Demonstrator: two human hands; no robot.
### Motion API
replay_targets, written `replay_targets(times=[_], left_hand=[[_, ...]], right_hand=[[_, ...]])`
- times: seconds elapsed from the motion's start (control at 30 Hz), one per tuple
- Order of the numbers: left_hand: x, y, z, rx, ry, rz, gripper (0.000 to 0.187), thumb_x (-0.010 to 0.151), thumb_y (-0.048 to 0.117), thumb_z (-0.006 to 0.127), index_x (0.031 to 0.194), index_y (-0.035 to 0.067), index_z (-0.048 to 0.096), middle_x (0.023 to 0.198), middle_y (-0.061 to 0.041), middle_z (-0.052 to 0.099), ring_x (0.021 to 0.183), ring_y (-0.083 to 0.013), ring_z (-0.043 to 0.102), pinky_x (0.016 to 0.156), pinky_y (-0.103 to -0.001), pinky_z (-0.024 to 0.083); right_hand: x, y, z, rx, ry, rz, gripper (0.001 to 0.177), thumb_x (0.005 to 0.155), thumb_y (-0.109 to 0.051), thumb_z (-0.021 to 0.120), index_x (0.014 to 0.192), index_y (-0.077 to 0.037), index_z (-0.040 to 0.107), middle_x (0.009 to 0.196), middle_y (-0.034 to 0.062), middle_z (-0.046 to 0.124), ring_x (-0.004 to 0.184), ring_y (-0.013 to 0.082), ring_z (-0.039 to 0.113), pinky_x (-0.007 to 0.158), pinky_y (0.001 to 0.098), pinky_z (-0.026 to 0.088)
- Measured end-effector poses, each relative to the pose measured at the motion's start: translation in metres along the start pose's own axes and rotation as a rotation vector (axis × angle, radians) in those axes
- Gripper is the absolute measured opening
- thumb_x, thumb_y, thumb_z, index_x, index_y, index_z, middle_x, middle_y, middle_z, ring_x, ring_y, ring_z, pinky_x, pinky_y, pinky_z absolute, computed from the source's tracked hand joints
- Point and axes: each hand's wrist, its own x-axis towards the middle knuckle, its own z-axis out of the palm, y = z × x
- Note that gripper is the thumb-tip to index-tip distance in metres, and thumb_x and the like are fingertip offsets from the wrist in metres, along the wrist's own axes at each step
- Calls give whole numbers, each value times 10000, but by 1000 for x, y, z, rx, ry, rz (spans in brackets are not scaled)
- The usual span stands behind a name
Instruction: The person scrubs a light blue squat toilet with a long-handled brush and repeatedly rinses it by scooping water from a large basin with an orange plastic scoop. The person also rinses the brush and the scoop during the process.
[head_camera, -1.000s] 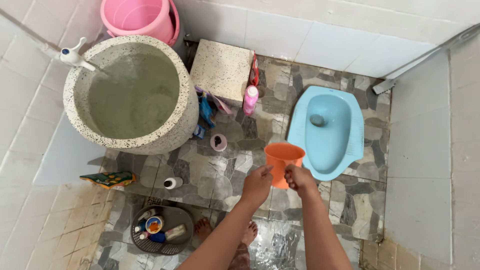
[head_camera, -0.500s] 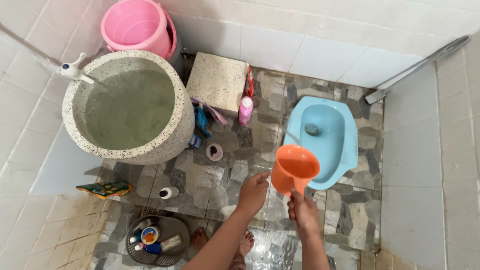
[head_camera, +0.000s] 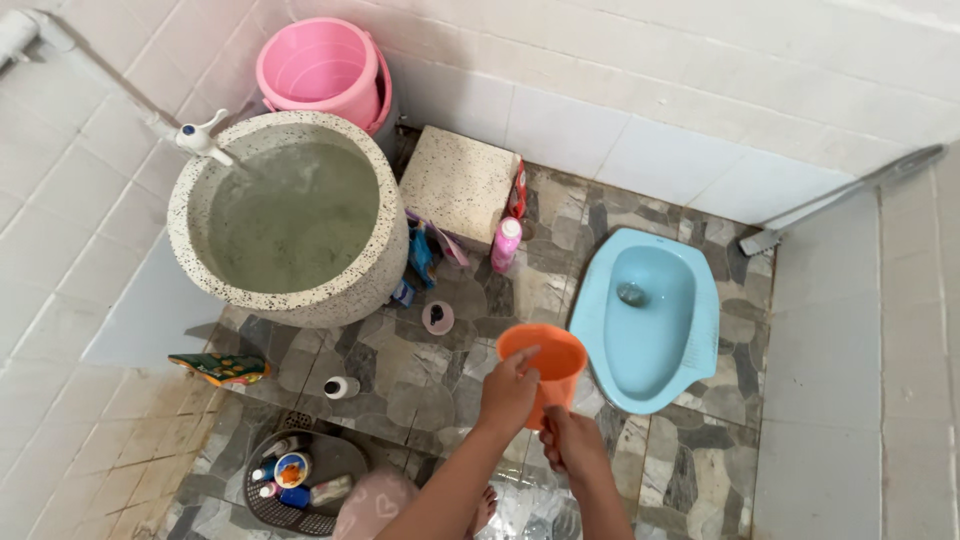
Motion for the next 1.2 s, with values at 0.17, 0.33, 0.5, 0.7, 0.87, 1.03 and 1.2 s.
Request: replay_targets(times=[0.17,0.33,0.5,0.7,0.87,1.03,1.2], left_hand=[[13,32,-26,-33,88,-78,493,925,183,522,1408,210,612,1155,-174,738,938,-293,738,877,-382,559],[55,46,-60,-88,210,-25,471,922,170,525,1378,183,642,1225,-151,719,1029,-269,718,930,-363,544],[129,76,-107,-189,320,70,449,953,161,499,1383,119,620,1334,-102,682,1193,-228,661,1009,-347,489],[207,125,-178,-173,392,-68,449,980,227,530,1414,137,601,1314,-110,700,1162,-253,677,1010,-353,496],[252,168,-206,-118,335,11,452,959,215,543,1395,120,617,1370,-102,674,1228,-225,642,1042,-352,467],[261,190,-192,-171,274,-94,433,962,216,528,1372,123,632,1342,-117,675,1197,-246,671,1039,-358,504],[242,196,-173,-78,260,-110,454,932,173,518,1366,121,640,1327,-133,675,1195,-272,656,1038,-376,480]], right_hand=[[24,-47,42,-48,-142,-73,300,947,-236,546,754,-13,598,597,64,535,424,144,427,380,305,276],[76,-108,100,-137,-193,-91,383,977,-303,547,732,-10,577,581,82,537,430,161,453,392,297,279],[172,-186,179,-282,-288,-58,345,966,-293,553,767,-16,600,586,70,535,439,157,458,398,303,298],[276,-268,275,-500,-268,-10,352,957,-290,546,803,13,638,586,84,565,437,165,470,399,313,321],[291,-326,291,-335,-214,-30,312,943,-262,561,853,24,649,601,69,576,435,143,472,392,298,315],[246,-333,275,27,-170,25,277,945,-316,567,893,-51,630,579,23,540,395,112,402,360,265,251],[165,-300,249,217,-159,7,330,1017,-341,582,846,-60,602,559,-22,452,396,89,362,360,264,228]])
